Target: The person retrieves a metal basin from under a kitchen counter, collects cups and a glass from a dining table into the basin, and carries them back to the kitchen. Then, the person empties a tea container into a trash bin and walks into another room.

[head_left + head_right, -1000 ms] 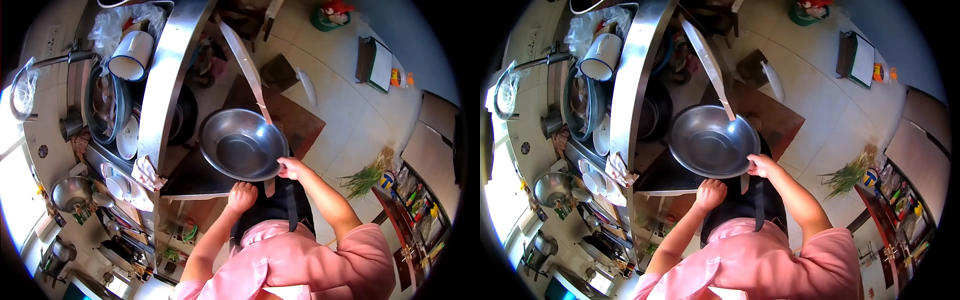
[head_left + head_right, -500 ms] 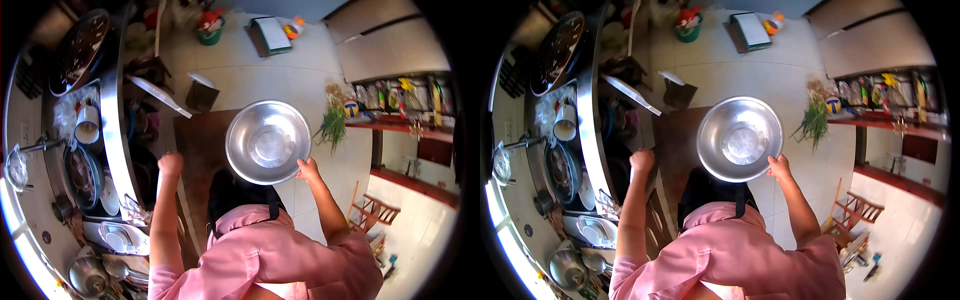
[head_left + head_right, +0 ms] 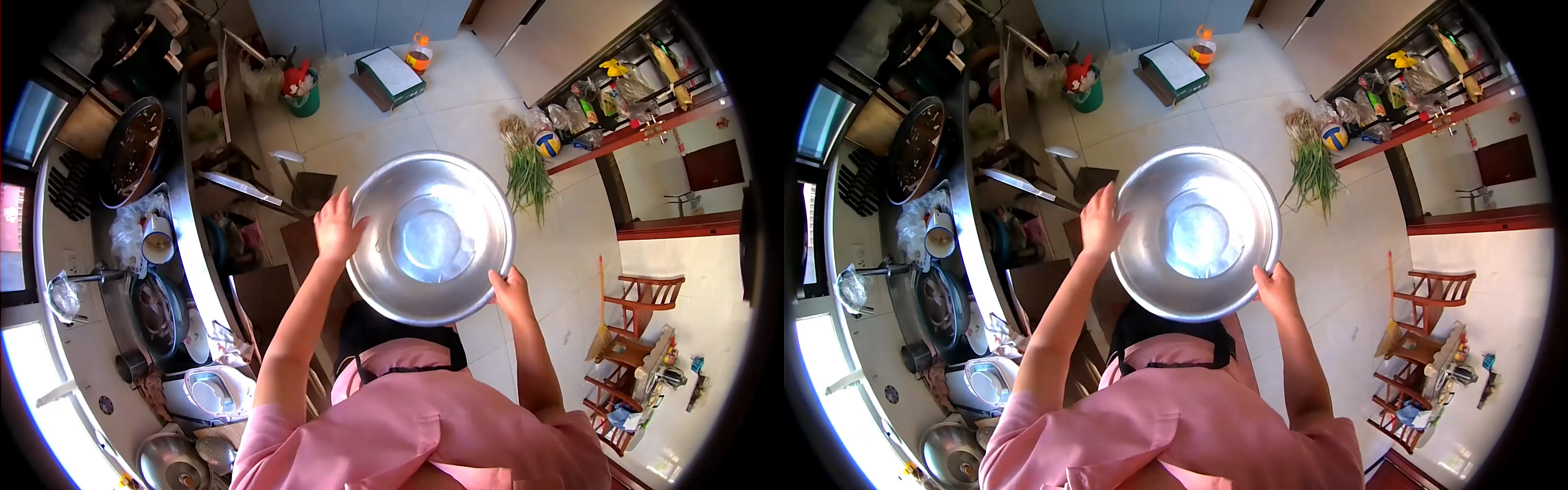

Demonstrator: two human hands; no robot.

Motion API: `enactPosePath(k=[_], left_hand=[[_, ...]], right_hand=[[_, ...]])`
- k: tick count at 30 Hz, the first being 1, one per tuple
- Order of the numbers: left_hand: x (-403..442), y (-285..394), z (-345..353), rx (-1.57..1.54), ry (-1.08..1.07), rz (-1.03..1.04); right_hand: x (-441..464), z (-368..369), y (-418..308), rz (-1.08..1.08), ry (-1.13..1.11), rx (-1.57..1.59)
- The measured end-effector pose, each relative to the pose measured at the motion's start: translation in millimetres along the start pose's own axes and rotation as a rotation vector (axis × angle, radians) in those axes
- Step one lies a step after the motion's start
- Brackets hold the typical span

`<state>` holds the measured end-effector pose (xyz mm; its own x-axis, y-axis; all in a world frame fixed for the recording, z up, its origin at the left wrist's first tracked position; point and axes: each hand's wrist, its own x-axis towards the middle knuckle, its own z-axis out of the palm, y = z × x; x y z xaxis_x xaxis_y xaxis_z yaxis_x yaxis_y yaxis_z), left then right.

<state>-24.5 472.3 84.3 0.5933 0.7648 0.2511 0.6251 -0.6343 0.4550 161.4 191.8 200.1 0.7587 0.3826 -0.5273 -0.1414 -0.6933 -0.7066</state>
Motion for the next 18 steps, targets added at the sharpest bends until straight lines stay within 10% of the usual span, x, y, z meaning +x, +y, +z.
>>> enactPosePath(k=[5,18], left_hand=[[41.6,96.8,25.7,0.063,-0.309,-0.074],[-4.7,399.0,110.0,0.116,-0.326,0.182]], right_hand=[[-45.8,-61.0,27.2,-0.155,0.007,0.099],[-77.9,-269.5,190.4,-0.127,0.301,0.179]])
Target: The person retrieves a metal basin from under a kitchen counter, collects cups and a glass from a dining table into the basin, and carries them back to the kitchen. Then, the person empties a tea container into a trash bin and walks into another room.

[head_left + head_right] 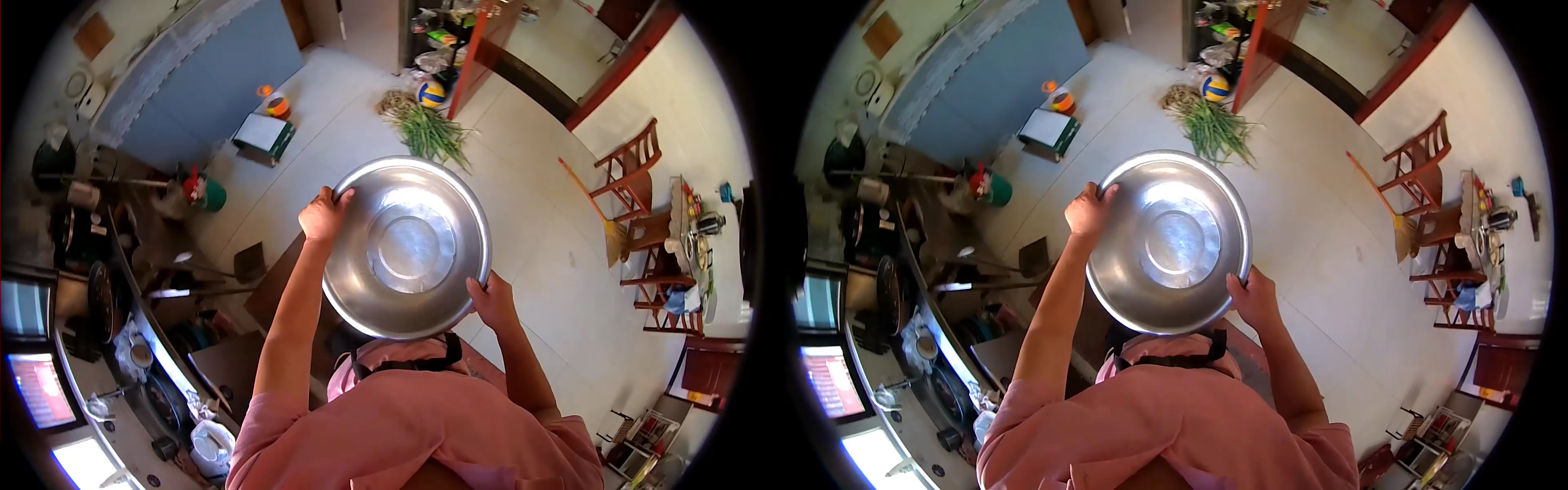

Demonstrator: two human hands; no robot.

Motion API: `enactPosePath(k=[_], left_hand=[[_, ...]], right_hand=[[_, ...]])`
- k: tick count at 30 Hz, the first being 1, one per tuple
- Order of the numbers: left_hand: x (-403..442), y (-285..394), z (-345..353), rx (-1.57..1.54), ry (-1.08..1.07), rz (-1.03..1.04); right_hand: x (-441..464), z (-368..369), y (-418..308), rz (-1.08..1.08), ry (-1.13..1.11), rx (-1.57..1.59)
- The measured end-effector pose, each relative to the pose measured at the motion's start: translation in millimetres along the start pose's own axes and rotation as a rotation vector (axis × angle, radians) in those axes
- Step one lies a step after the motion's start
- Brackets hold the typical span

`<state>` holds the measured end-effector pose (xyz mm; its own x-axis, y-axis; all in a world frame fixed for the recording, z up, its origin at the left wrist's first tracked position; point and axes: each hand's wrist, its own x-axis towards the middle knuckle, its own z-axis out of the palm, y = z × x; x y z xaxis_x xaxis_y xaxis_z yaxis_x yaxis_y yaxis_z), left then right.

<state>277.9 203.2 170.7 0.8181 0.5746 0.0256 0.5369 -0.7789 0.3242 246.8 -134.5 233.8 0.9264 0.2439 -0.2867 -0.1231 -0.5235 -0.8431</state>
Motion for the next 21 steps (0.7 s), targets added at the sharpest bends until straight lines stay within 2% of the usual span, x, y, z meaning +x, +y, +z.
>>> enactPosePath(k=[1,3,4,5,7,11,14,18,21], left_hand=[[6.8,16.4,6.1,0.000,0.001,0.015],[29.5,36.0,27.1,-0.555,0.006,0.087],[47.2,40.6,32.3,-0.923,-0.211,-0.038],[58.1,44.6,39.7,-0.913,-0.222,-0.029],[71.2,72.0,27.9,-1.564,-0.277,-0.281],[118.5,99.7,56.6,-1.713,-0.277,-0.348],[151.9,159.9,72.5,-1.682,-0.255,-0.270],[199.5,235.4,97.8,-1.871,-0.274,-0.225],[229.3,281.1,123.6,-1.722,-0.244,-0.157]], right_hand=[[8.0,-13.0,6.4,0.021,0.021,0.025],[27.5,-38.8,14.9,0.041,0.047,0.062],[36.8,-50.9,17.0,0.062,0.056,0.077],[45.3,-62.1,20.8,0.090,0.065,0.095],[63.5,-81.8,29.4,0.115,0.096,0.125],[105.1,-121.9,29.2,0.153,0.177,0.158],[137.7,-156.0,12.5,0.141,0.300,0.088],[180.5,-203.1,-3.7,0.078,0.407,0.016],[205.7,-231.8,-11.2,0.080,0.462,-0.037]])
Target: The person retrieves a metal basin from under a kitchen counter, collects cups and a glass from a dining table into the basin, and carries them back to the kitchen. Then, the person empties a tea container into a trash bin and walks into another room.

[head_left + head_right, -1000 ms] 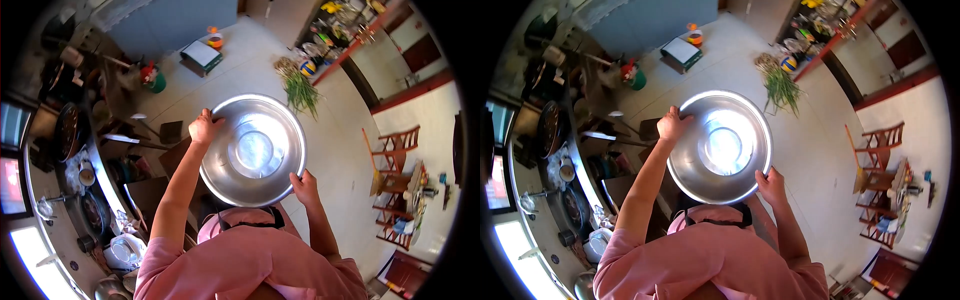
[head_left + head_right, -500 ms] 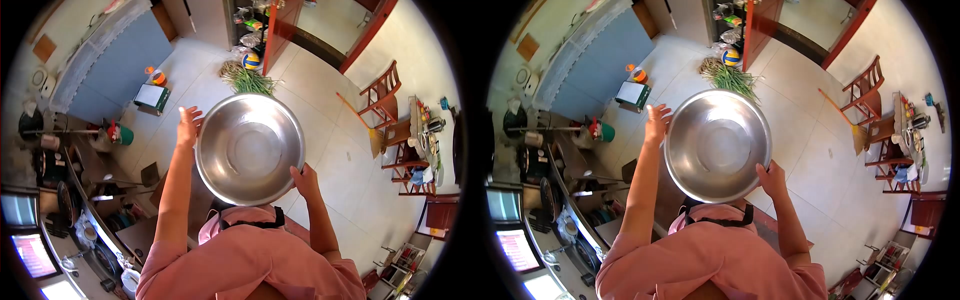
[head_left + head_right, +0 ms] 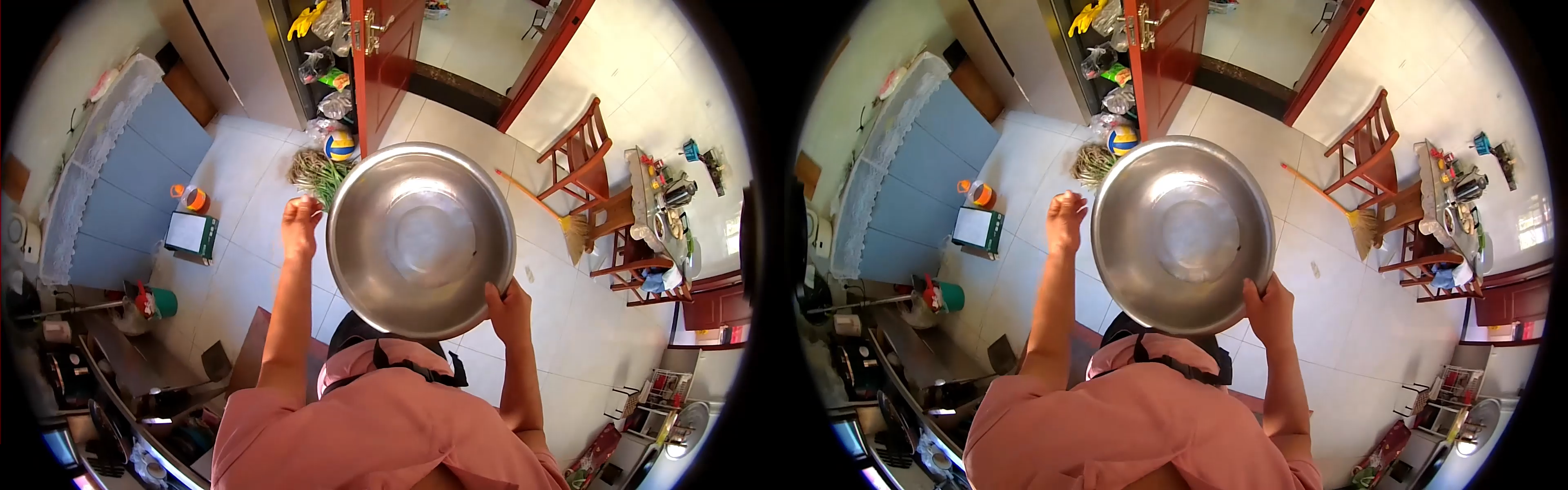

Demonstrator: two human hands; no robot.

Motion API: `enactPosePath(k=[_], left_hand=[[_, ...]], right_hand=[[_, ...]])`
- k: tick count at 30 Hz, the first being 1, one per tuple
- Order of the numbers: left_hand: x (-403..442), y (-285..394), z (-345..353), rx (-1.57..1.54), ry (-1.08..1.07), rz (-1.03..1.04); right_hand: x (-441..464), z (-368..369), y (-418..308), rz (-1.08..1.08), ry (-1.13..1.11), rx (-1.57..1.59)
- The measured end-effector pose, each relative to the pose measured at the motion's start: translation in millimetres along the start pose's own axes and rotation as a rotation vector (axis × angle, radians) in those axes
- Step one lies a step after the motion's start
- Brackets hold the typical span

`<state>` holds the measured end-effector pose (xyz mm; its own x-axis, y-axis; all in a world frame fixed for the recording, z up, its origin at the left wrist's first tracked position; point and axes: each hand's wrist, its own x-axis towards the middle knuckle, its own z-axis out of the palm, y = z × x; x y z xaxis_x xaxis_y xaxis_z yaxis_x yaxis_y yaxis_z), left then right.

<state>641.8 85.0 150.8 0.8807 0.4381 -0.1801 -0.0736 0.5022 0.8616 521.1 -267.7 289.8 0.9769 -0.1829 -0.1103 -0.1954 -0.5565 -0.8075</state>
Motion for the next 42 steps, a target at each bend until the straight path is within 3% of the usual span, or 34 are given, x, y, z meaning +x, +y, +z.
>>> enactPosePath(k=[4,6,10,12,14,16,18,22,26,28,30,31,34,37,38,42], left_hand=[[15.4,-3.3,44.8,0.324,-0.125,0.254],[17.7,-1.9,43.6,0.500,-0.077,0.338],[-28.3,33.1,17.3,0.939,0.265,0.364],[-67.3,41.9,-20.6,0.987,0.426,0.308],[-120.7,51.6,-67.0,1.059,0.552,0.229],[-176.4,51.5,-111.3,1.044,0.721,0.122],[-237.3,56.5,-142.8,0.917,0.870,0.048],[-341.3,58.9,-186.9,0.595,1.135,0.135],[-435.7,46.4,-260.5,0.415,1.353,0.286],[-488.4,59.8,-279.6,0.361,1.476,0.156],[-542.1,48.6,-319.5,0.326,1.538,0.255],[-566.4,68.3,-314.8,0.304,1.597,0.159],[-630.2,99.0,-333.2,0.056,1.581,0.264],[-676.0,107.6,-369.0,0.163,1.664,0.475],[-686.1,112.3,-376.7,0.119,1.719,0.482],[-712.5,135.1,-399.7,0.090,1.736,0.433]], right_hand=[[33.1,-9.0,-19.5,0.042,-0.061,0.019],[51.9,-3.4,-23.4,0.006,-0.129,0.043],[94.6,17.5,-22.9,-0.064,-0.410,-0.038],[117.4,45.0,-5.4,-0.327,-0.506,-0.047],[120.0,72.0,-27.2,-0.205,-0.755,0.128],[111.0,104.0,-43.1,-0.203,-0.968,0.318],[81.0,131.0,-70.4,-0.041,-1.208,0.563],[6.1,178.4,-106.3,-0.054,-1.505,0.570],[-102.2,220.6,-138.8,-0.135,-1.653,0.375],[-158.3,250.1,-143.7,-0.212,-1.728,0.260],[-211.1,276.9,-149.5,-0.221,-1.800,0.160],[-235.6,291.6,-151.0,-0.216,-1.833,0.129],[-298.4,338.4,-154.1,-0.119,-1.889,0.165],[-359.8,360.1,-166.1,-0.288,-1.955,0.019],[-379.2,366.4,-165.9,-0.391,-1.958,-0.075],[-432.4,400.9,-171.6,-0.377,-2.106,-0.409]])
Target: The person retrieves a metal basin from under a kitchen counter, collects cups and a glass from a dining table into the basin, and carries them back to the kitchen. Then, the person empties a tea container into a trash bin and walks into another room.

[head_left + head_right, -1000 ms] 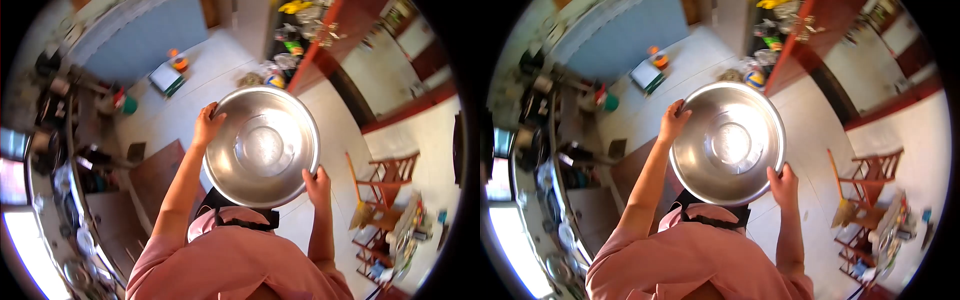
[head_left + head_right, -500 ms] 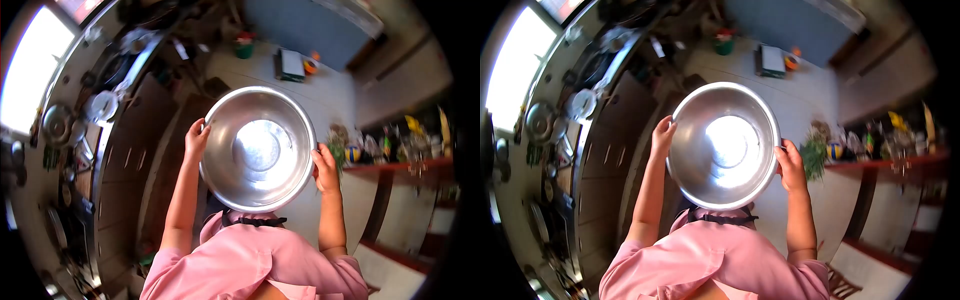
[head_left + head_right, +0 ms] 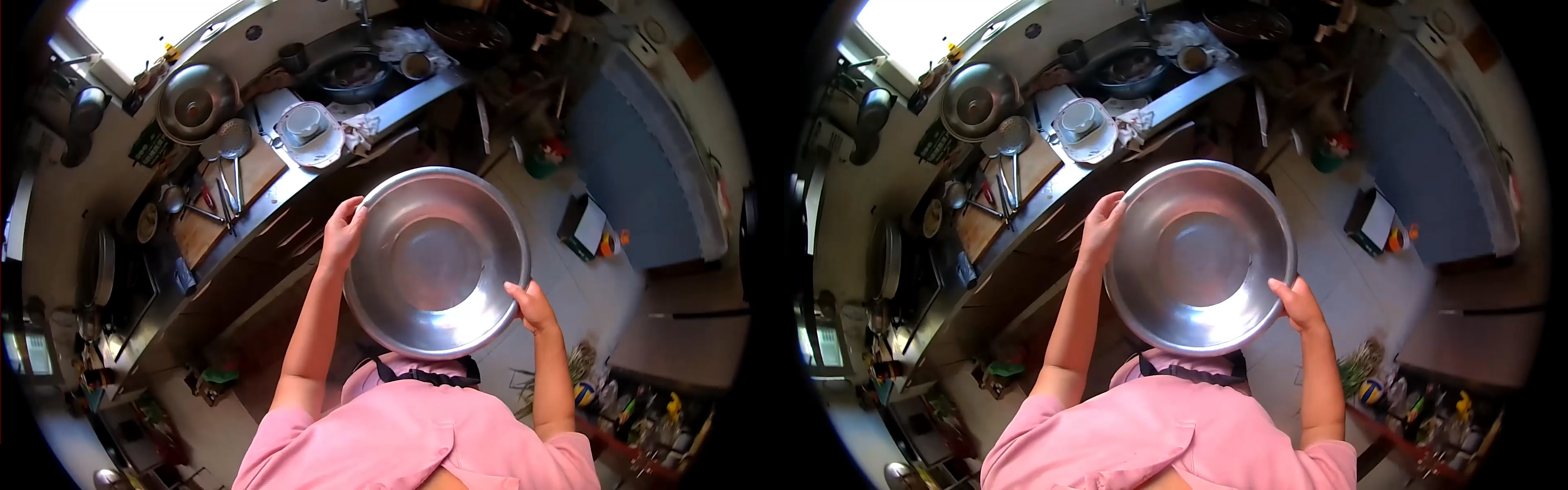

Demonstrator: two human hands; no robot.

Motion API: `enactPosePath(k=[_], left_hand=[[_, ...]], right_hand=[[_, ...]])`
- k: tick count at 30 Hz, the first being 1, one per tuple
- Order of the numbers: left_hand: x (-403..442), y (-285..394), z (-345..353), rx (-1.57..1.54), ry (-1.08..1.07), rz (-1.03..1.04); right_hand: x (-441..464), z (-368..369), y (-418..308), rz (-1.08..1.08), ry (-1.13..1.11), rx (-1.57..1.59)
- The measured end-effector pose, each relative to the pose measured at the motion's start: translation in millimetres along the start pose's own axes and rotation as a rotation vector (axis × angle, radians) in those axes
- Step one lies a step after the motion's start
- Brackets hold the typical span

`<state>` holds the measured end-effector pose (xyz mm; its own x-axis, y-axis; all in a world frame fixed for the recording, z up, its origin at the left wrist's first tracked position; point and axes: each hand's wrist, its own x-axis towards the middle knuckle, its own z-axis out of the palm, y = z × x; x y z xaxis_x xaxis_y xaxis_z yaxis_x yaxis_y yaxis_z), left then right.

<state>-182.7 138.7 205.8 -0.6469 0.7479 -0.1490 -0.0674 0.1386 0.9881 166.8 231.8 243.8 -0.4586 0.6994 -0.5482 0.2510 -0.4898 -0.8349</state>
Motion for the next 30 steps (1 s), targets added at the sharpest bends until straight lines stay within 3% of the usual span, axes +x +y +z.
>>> enactPosePath(k=[4,7,10,14,16,19,22,25,26,28,30], left_hand=[[50.6,-5.7,-3.9,-0.209,-0.010,-0.083],[106.2,-36.7,-0.2,-0.175,0.049,-0.088],[155.5,-41.6,10.8,0.040,0.146,-0.266],[225.0,-80.8,27.7,0.256,0.218,-0.014],[250.4,-80.7,34.4,0.349,0.196,-0.077],[277.9,-72.8,46.1,0.860,0.249,0.208],[312.7,-78.8,47.2,1.204,0.076,0.082],[335.3,-100.9,40.4,1.525,-0.071,0.176],[341.9,-105.7,39.6,1.455,-0.087,0.209],[343.6,-68.3,40.8,1.309,-0.343,0.125],[349.3,-49.5,48.3,1.029,-0.196,0.145]], right_hand=[[63.8,-6.7,-30.2,-0.017,-0.019,-0.025],[115.9,-27.2,-53.6,-0.071,0.002,-0.086],[155.4,-37.5,-92.9,-0.071,0.051,-0.157],[203.2,-56.4,-121.2,-0.154,0.061,-0.279],[226.6,-61.8,-128.9,-0.241,0.088,-0.413],[238.6,-50.1,-153.0,-0.242,0.094,-0.390],[246.5,-42.9,-165.8,-0.228,0.113,-0.349],[255.8,-41.3,-169.7,-0.212,0.138,-0.317],[258.8,-41.9,-168.0,-0.218,0.149,-0.289],[266.1,-44.6,-163.7,-0.239,0.214,-0.265],[272.4,-40.4,-170.1,-0.278,0.199,-0.304]])
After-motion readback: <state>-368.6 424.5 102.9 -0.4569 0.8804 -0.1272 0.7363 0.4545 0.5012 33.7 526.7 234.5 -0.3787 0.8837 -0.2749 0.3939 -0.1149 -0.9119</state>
